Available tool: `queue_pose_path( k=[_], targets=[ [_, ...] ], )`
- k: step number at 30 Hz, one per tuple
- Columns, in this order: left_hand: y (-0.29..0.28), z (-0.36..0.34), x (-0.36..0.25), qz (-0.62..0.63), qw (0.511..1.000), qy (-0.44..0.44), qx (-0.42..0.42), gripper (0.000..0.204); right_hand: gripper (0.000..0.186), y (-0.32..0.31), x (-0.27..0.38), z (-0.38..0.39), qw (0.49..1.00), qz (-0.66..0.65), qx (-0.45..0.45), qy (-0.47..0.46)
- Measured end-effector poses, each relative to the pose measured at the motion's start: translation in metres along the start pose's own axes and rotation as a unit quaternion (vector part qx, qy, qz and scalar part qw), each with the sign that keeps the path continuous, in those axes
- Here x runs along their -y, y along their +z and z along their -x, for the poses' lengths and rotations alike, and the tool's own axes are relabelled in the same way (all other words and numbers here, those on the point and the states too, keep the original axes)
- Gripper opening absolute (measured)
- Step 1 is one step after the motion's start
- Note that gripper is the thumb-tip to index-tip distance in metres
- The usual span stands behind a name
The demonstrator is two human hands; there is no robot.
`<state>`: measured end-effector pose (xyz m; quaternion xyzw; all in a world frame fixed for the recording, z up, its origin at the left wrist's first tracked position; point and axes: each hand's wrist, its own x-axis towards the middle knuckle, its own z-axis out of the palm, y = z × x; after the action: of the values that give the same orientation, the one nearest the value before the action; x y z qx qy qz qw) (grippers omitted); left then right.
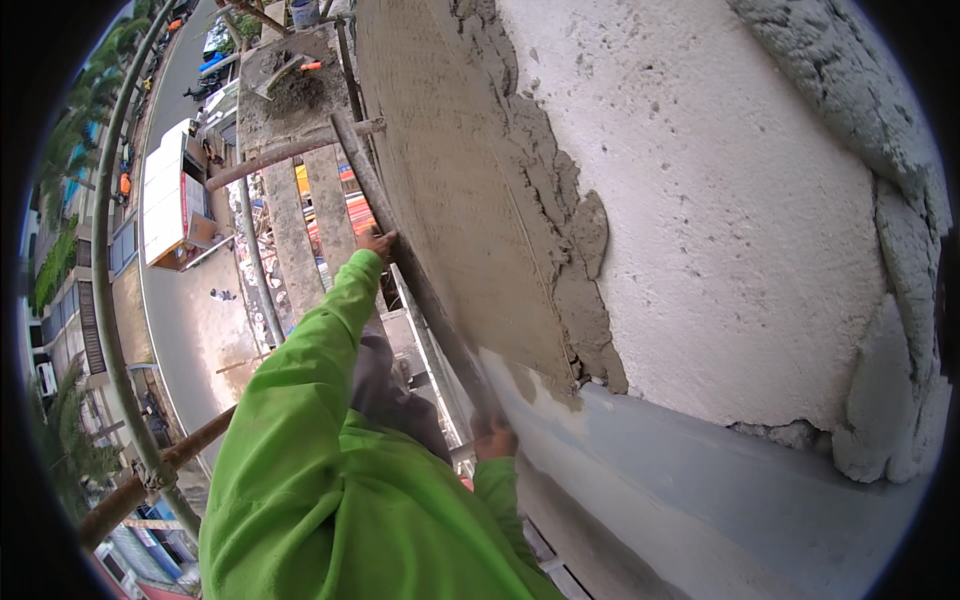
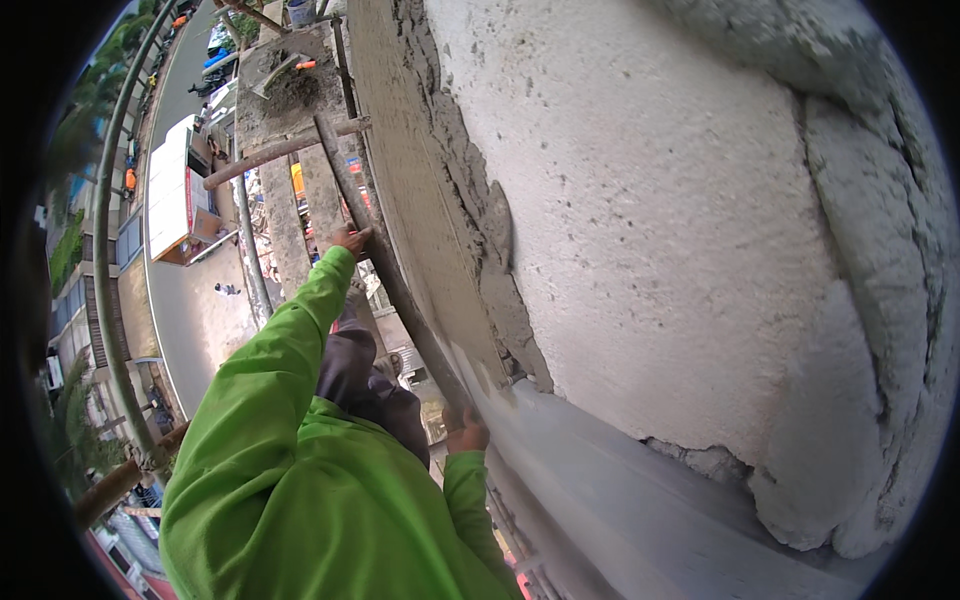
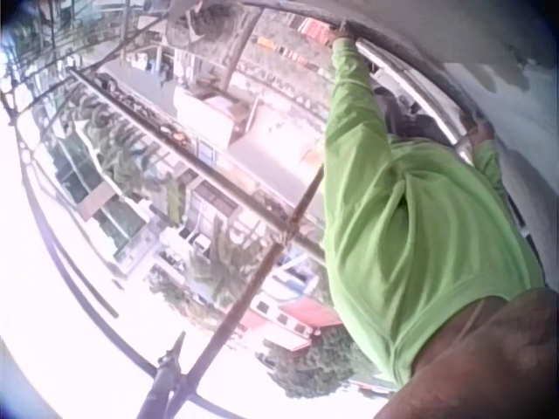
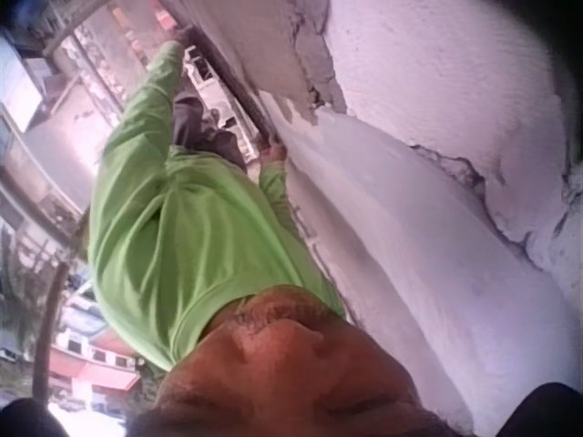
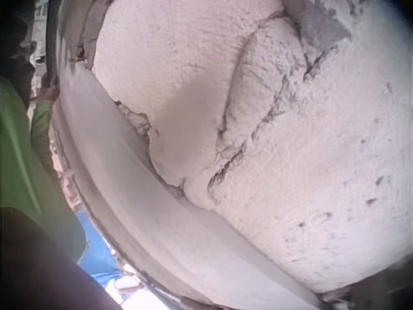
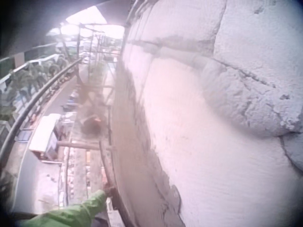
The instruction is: The person uses a long straightedge to smooth wet cement on a ceiling surface. They repeatedly drag the tool across the surface to level the material and remove excess.
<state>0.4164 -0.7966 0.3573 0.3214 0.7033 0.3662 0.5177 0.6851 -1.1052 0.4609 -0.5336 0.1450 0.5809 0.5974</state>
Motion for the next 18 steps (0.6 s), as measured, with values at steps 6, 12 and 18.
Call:
queue_pose_path(
  k=[6, 12, 18],
  targets=[
    [0.045, -0.048, 0.032, -0.117, 0.993, 0.001, 0.002, 0.051, 0.029, -0.008, -0.014, -0.01, 0.997, -0.035, -0.055, -0.034],
    [0.06, -0.054, 0.035, -0.093, 0.996, -0.006, -0.01, 0.062, 0.036, 0.003, -0.025, -0.012, 0.995, -0.028, -0.084, -0.048],
    [0.05, -0.057, 0.021, -0.115, 0.988, 0.093, 0.041, 0.059, 0.028, -0.021, -0.039, -0.033, 0.992, -0.046, -0.1, -0.058]
  ],
)
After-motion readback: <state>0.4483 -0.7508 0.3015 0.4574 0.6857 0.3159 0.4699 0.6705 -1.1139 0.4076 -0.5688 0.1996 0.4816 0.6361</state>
